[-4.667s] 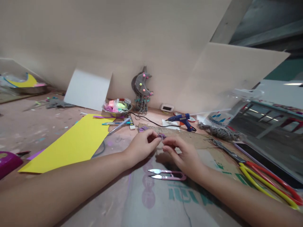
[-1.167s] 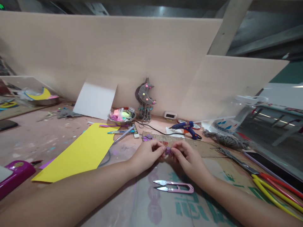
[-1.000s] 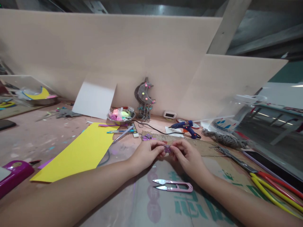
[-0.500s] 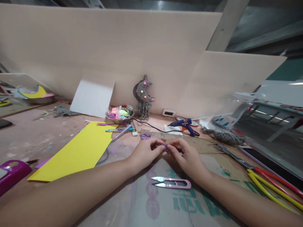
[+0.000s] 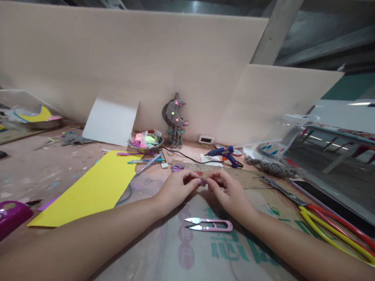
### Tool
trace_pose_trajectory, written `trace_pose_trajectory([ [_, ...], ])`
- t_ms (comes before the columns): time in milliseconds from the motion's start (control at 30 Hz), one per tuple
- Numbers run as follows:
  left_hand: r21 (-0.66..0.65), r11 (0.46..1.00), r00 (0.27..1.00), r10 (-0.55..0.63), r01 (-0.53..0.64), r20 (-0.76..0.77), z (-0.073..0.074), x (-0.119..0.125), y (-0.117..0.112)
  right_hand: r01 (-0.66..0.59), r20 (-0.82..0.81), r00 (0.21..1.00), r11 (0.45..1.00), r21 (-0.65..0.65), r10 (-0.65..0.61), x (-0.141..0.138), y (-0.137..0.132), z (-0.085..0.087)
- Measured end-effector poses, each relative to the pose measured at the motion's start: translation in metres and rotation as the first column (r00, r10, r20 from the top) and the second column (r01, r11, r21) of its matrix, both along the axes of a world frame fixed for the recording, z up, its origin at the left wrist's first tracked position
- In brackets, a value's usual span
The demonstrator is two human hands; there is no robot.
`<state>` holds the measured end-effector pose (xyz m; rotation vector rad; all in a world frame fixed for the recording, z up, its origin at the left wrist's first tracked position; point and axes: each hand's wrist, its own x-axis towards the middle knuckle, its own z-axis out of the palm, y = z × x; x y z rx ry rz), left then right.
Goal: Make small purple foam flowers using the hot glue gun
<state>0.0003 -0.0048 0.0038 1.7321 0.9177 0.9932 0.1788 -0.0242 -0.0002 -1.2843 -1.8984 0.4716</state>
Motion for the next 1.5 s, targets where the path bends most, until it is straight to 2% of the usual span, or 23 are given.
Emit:
trace_pose_trajectory([
  [200,0.009,1.0,1.0,-0.005,0.004,0.016,-0.002,0.001,0.0,-0.059,-0.086,0.995,0.995,-0.081,0.052,-0.002,-0.002,0.001],
  [400,0.057,0.998,0.999,-0.02,0.018,0.032,-0.007,0.001,0.002,-0.144,-0.269,0.961,0.938,-0.314,0.057,-0.004,0.0,0.001],
  [667,0.061,0.998,1.0,-0.015,0.014,0.019,-0.006,0.0,0.002,-0.206,-0.394,0.919,0.89,-0.406,0.033,-0.001,0.007,-0.002],
  [833,0.001,0.999,0.999,-0.04,0.04,0.007,-0.004,-0.001,0.0,-0.153,-0.37,0.929,0.901,-0.406,-0.009,-0.005,0.003,0.002],
  [1000,0.065,0.996,0.999,-0.053,0.053,-0.001,-0.004,-0.001,0.0,-0.142,-0.354,0.935,0.914,-0.379,-0.002,-0.006,0.002,0.004],
  [1167,0.039,0.999,0.999,0.0,0.002,-0.035,-0.006,0.001,0.0,-0.144,-0.335,0.942,0.917,-0.373,0.011,-0.007,0.002,0.004],
  [1500,0.078,0.997,0.997,0.008,-0.003,-0.073,-0.009,0.002,0.0,-0.153,-0.358,0.934,0.911,-0.383,0.006,-0.01,-0.002,0.004],
])
